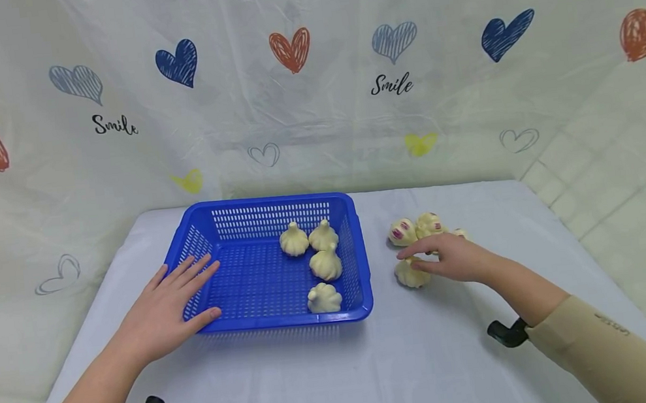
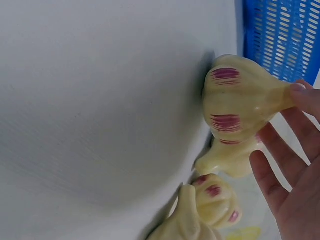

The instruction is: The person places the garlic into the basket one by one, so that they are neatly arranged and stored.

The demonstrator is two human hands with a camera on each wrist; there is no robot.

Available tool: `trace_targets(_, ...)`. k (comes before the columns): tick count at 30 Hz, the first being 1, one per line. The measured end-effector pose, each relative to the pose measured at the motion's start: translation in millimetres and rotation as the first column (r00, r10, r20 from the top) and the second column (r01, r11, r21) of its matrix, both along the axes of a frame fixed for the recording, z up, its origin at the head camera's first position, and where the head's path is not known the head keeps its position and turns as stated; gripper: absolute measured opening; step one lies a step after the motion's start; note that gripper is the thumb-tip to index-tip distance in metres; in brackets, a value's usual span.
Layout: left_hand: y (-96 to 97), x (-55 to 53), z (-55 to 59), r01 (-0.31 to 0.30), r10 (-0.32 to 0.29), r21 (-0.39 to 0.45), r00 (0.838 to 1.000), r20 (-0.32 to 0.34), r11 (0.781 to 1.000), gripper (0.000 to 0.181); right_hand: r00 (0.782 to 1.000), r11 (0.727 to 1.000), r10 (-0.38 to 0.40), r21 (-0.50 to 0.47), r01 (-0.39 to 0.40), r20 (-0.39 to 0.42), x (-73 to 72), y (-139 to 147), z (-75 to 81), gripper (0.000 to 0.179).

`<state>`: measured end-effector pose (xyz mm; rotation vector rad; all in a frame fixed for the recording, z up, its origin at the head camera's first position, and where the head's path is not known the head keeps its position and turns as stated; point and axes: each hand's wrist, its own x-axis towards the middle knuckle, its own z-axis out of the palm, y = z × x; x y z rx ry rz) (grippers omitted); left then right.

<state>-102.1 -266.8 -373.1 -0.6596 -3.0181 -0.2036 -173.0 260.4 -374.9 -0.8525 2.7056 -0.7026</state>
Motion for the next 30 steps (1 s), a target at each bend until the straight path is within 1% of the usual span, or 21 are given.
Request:
trace_targets(5, -0.1, -0.5, 0.5, 0.002, -0.002, -0.002, 1.000, 0.002, 1.000, 0.080, 0.999, 0.998, -0.018, 0.055, 0.020, -0.029, 0.3, 0.2, 2.9, 0.029)
trace_targets(9, 0.2, -0.6, 1.2, 0.003, -0.003, 0.001, 1.000, 0.006, 1.000, 0.079, 0.998, 0.995, -0.013, 0.102, 0.019, -0.067, -1.0, 1.6, 5.7, 0.028)
trace_targets(14, 0.5, 0.3, 1.7, 0.001, -0.001, 0.002, 1.000, 0.008, 1.000, 0.080, 0.997, 0.992, 0.002, 0.127, 0.008, -0.080, -1.5, 4.0, 8.7, 0.026)
trace_targets(17, 1.5, 1.4, 2.0, 0.000, 0.000, 0.003, 1.000, 0.014, 1.000, 0.079, 0.997, 0.993, 0.003, 0.122, 0.007, -0.078, -0.1, 5.2, 9.6, 0.024)
trace_targets(21, 2.4, 2.3, 2.5, -0.001, 0.001, 0.005, 1.000, 0.022, 1.000, 0.079, 0.997, 0.993, -0.018, 0.111, 0.027, -0.079, 1.0, 6.9, 12.6, 0.022)
trace_targets(25, 1.7, 0.9, 2.9, 0.004, -0.004, 0.003, 1.000, 0.012, 1.000, 0.079, 0.995, 0.994, -0.054, 0.085, 0.062, -0.086, 1.3, 8.5, 22.0, 0.022)
trace_targets(30, 0.7, 0.1, 2.7, 0.003, -0.003, 0.003, 1.000, 0.016, 1.000, 0.079, 0.991, 0.995, -0.076, 0.058, 0.083, -0.113, -2.5, 6.8, 36.1, 0.022)
